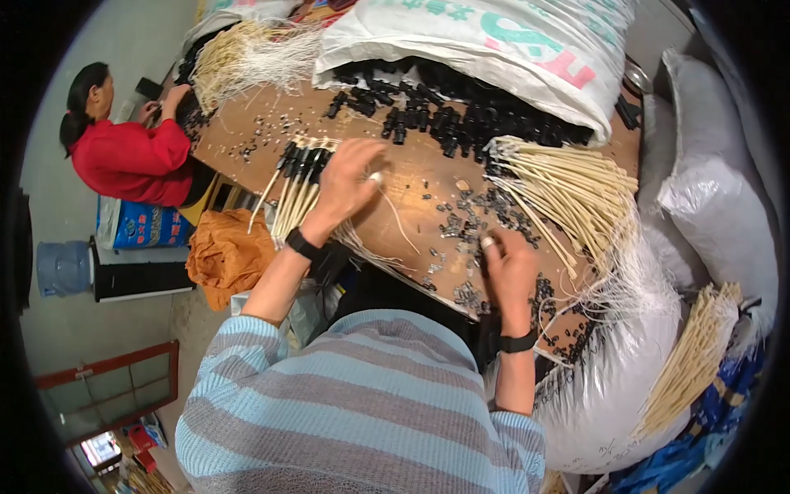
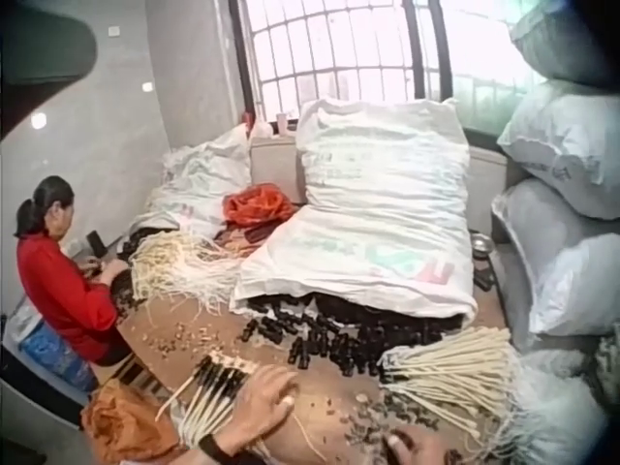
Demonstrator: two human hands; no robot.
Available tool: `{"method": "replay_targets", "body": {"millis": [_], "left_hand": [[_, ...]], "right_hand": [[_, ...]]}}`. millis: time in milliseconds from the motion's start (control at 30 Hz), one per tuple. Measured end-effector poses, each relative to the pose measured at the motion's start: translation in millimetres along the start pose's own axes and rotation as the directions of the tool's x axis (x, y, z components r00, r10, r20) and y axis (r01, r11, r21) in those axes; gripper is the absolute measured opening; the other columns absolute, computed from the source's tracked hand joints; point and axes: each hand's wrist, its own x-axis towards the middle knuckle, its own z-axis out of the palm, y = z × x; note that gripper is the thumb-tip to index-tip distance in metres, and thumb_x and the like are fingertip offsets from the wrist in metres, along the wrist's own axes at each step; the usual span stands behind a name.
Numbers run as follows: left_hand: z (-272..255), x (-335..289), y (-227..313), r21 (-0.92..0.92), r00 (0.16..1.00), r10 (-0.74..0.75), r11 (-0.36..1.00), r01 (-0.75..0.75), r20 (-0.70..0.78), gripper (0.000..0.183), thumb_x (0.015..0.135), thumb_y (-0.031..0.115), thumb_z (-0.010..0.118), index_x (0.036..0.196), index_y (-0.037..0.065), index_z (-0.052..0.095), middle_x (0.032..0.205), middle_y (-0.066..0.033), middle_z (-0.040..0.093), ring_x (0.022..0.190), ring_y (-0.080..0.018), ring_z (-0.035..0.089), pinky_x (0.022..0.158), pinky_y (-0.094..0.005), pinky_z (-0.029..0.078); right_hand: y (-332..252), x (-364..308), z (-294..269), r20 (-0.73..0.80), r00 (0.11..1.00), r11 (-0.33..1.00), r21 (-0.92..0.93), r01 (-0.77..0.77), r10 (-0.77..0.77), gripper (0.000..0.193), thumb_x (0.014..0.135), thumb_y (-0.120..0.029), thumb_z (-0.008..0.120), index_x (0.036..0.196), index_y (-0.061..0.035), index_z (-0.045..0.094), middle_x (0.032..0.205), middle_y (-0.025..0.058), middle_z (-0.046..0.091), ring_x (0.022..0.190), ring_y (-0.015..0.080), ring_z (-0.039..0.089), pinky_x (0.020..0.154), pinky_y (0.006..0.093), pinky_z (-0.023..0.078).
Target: The person assembles components by hand, threading a white cord through a black plastic part and sliding a small grey piece onto the cord. This process is repeated for each unit, which is then placed onto a wooden stick on the table.
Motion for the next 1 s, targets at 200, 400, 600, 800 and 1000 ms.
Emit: {"method": "replay_targets", "body": {"millis": [200,400,600,800,1000], "left_hand": [[78,45,-47,0.202,0.972,-0.235,0.951,0.235,-0.024,0.042,0.075,-0.003,0.050,0.114,0.006,0.063,0.125,-0.0238,0.054,0.114,-0.0410,0.052,0.101,-0.0444,0.041],[79,24,-13,-0.210,0.965,-0.140,0.960,0.188,0.224,0.042,0.071,-0.010,0.052,0.108,0.005,0.065,0.117,-0.0179,0.058,0.107,-0.0374,0.056,0.092,-0.0408,0.047],[65,18,11,0.042,0.976,0.003,0.999,-0.013,0.219,0.027,0.070,-0.002,0.068,0.095,0.007,0.066,0.096,-0.0095,0.060,0.096,-0.0319,0.057,0.081,-0.0408,0.047],[66,4,22,-0.387,0.974,-0.051,0.912,0.136,0.223,0.021,0.079,0.011,0.063,0.098,0.004,0.063,0.090,-0.0109,0.062,0.092,-0.0305,0.056,0.080,-0.0383,0.046],[60,-7,1,-0.630,0.775,-0.410,0.452,0.631,0.481,0.023,0.083,0.003,0.065,0.106,0.003,0.063,0.092,-0.0080,0.066,0.086,-0.0180,0.064,0.080,-0.0291,0.051]], "right_hand": [[54,13,-46,-0.183,0.983,0.885,-0.460,-0.074,-0.012,0.029,0.077,-0.016,0.070,0.104,-0.0071,0.068,0.097,0.0157,0.066,0.084,0.0350,0.064,0.071,0.0414,0.049],[64,7,-48,-0.076,0.991,0.891,-0.434,-0.134,0.111,0.015,0.075,-0.010,0.069,0.087,-0.0050,0.063,0.085,0.0150,0.063,0.084,0.0372,0.060,0.069,0.0451,0.047],[34,8,-46,-0.105,0.948,0.872,-0.432,0.229,-0.301,0.015,0.084,-0.012,0.064,0.097,-0.0045,0.064,0.079,0.0141,0.064,0.070,0.0341,0.062,0.061,0.0401,0.047],[5,-18,-34,0.135,0.980,0.986,0.108,0.128,-0.143,0.020,0.090,-0.011,0.057,0.107,-0.0058,0.065,0.076,0.0107,0.063,0.060,0.0189,0.058,0.057,0.0302,0.046],[5,-25,-30,0.122,0.988,0.995,0.030,0.096,-0.099,0.022,0.088,-0.015,0.059,0.106,-0.0053,0.067,0.074,0.0114,0.064,0.061,0.0188,0.060,0.057,0.0300,0.046]]}}
